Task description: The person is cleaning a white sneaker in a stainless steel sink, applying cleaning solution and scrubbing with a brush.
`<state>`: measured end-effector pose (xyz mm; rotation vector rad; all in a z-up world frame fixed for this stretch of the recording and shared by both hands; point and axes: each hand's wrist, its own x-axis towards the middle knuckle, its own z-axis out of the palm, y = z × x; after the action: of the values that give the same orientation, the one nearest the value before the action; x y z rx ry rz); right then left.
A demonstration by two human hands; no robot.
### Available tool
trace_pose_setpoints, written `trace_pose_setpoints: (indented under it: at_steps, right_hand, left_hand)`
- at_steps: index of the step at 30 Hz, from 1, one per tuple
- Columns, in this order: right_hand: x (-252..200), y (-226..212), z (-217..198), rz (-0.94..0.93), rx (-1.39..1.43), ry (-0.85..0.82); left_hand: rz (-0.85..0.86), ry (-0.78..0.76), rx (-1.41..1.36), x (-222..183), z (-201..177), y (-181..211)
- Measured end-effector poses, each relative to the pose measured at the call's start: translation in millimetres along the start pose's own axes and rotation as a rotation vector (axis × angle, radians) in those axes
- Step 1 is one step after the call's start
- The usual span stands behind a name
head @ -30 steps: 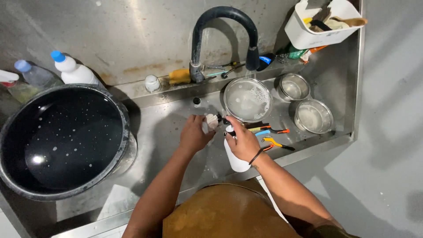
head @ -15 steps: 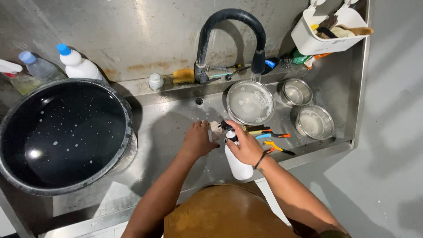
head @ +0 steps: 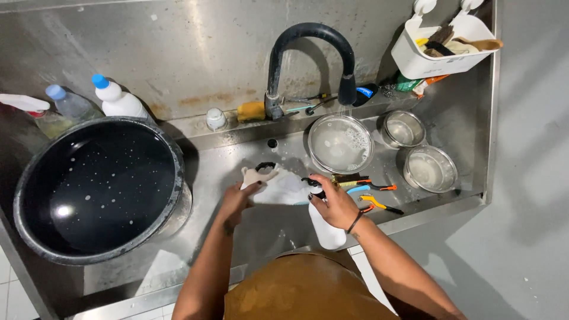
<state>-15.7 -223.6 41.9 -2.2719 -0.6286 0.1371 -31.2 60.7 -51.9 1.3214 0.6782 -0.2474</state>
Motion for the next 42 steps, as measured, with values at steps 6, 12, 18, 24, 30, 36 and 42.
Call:
trace_pose_setpoints:
  at_steps: [6, 12, 18, 24, 30, 36, 42]
  right_hand:
    - [2.4, -3.3, 5.8, -0.038, -0.060, 0.081]
    - [18.4, -9.6, -14.3, 0.234, 0.060, -0.071]
    - [32.8, 33.3, -8.6, 0.251, 0.385, 0.025]
    - [26.0, 13.5, -17.9, -0.072, 0.295, -0.084]
    - [32.1, -46.7, -32.4, -0.244, 0.107, -0.249]
    - [71.5, -11.8, -46.1, 0.325, 0.183, -0.139]
    - [45.4, 4.3, -29.4, 0.134, 0.241, -0.138]
  left_hand:
    - [0.191, -0.042, -0.096, -33.2, 2.4, 2.3]
    - [0.915, 0.094, 0.449, -28.1, -19.1, -26.3]
    - [1.460, 0.082, 0.697, -45.4, -20.8, -19.4]
    - [1.918, 0.125, 1.014, -78.4, -7.4, 30.4]
    - [1.919, 0.089, 1.043, -69.3, -5.5, 19.9]
    - [1.842, -0.060, 1.110, -83.0, -19.3, 26.5]
    - [1.659, 0.022, 0.816, -60.3, -24.1, -12.5]
